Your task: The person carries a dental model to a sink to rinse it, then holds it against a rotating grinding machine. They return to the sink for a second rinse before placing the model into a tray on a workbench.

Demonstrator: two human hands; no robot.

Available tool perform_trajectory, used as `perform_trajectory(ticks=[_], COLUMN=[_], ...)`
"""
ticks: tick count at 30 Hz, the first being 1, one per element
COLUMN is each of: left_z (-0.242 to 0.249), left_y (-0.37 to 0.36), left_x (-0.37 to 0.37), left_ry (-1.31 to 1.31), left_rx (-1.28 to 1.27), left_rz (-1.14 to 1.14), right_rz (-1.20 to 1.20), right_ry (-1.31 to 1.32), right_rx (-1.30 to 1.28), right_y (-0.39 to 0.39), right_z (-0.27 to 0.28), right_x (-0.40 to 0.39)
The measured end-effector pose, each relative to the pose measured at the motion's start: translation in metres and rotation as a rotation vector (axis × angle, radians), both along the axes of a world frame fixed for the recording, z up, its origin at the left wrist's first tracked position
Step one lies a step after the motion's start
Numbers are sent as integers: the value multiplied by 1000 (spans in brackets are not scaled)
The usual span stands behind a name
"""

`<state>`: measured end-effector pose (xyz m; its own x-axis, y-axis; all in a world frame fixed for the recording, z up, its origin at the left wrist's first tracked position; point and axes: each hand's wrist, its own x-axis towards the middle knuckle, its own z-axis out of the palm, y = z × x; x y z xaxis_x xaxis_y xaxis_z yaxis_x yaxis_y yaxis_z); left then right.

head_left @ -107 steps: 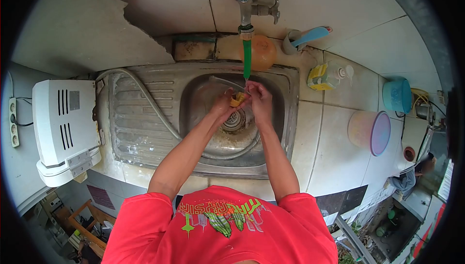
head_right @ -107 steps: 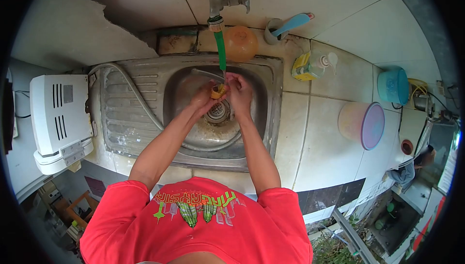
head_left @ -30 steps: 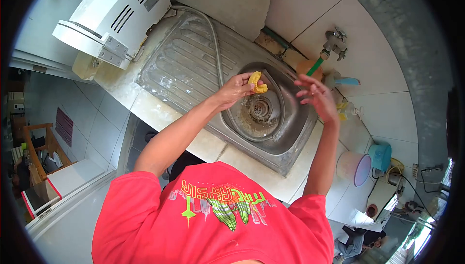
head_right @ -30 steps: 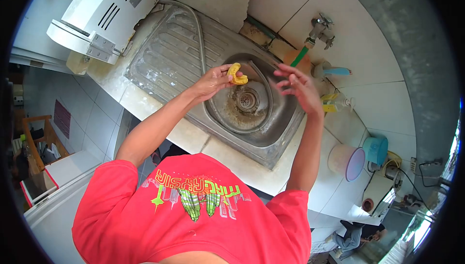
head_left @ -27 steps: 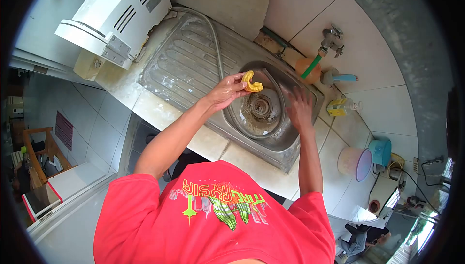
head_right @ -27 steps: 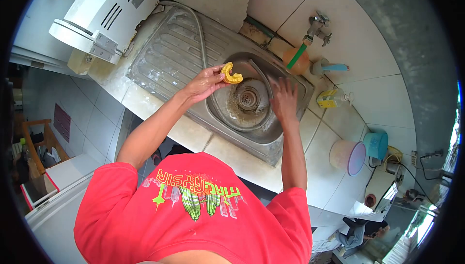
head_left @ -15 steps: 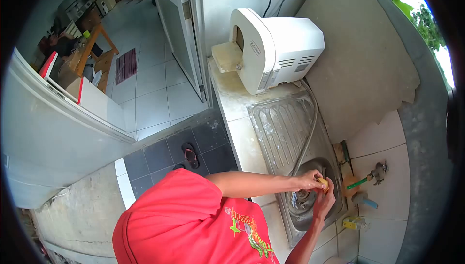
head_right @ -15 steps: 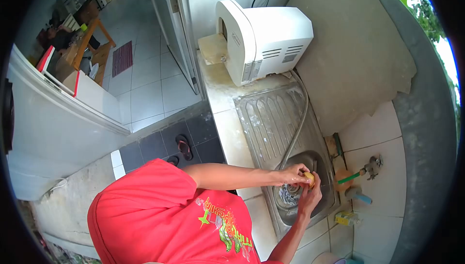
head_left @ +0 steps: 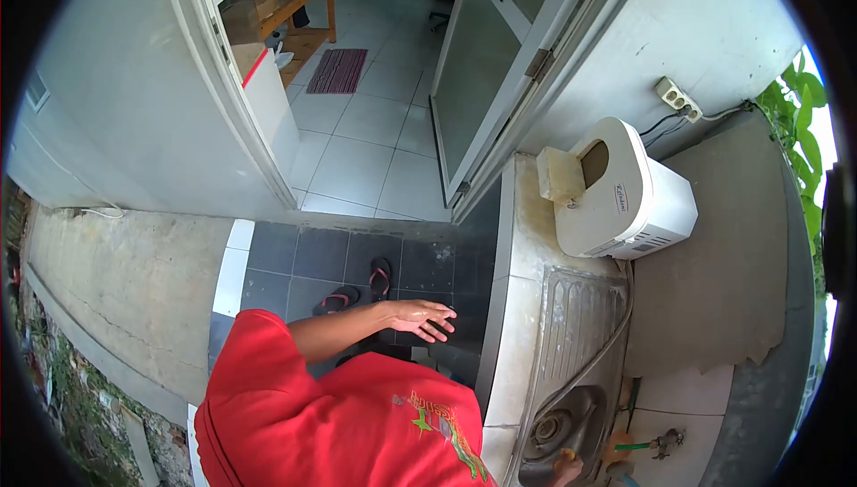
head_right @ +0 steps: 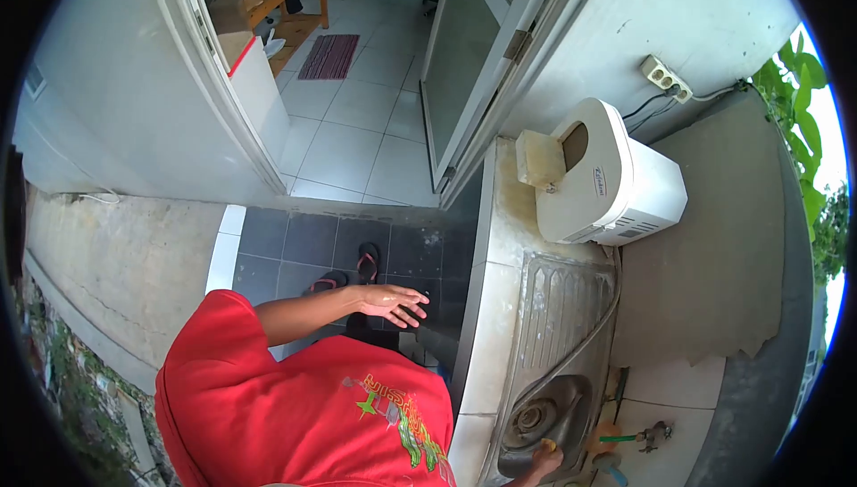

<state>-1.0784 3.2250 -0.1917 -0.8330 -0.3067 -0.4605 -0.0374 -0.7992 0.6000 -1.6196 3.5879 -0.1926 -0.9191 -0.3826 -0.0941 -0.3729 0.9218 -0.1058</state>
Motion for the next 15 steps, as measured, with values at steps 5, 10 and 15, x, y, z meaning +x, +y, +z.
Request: perform_trajectory(ticks=[5,10,15], left_z=[-74,-234,-212], left_y=[97,308,305], left_x=[206,315,309], left_ry=[174,-998,-1019], left_rx=[282,691,407], left_rz=[720,331,419], right_rz=[68,382,887], right_ry=[-580,-1049,-1229], right_rx=[-694,-785,-701], right_y=[-77,-245,-366], right_z=[28,109,173], right_x=[78,200,301])
